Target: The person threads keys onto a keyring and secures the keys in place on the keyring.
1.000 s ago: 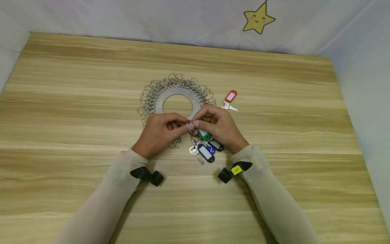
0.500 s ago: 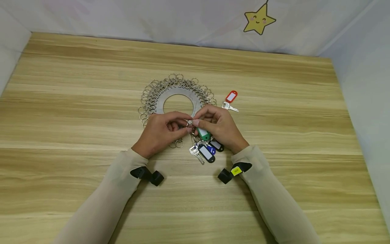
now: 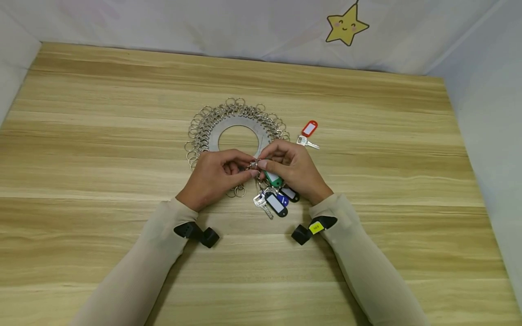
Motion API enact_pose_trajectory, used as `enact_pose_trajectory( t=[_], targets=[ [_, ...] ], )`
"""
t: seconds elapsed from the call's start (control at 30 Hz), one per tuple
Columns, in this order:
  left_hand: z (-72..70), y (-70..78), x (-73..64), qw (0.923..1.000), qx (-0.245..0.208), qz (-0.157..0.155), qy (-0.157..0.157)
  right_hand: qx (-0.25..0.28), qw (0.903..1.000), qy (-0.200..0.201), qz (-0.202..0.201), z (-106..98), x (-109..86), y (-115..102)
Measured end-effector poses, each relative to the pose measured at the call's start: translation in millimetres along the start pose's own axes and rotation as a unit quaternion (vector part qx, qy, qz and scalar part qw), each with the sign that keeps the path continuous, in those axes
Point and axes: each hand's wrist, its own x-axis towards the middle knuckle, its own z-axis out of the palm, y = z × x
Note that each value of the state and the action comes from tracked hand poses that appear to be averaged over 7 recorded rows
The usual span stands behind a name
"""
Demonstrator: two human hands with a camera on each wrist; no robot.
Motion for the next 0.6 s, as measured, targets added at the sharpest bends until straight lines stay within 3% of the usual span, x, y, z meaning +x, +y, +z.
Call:
enact_pose_trajectory(
  t=[0.37, 0.6],
  targets=[
    [-0.2, 0.4, -0.2, 0.9999, -0.004, -0.011, 0.002, 0.002, 0.9999, -0.008, -0.013, -0.4, 0.7, -0.2],
    [-0.3, -0.5, -0.4, 1.0, -0.006, 0.0, 0.006, -0.014, 0.9996, -0.012, -0.023, -1.4, -0.1, 0.0]
  ],
)
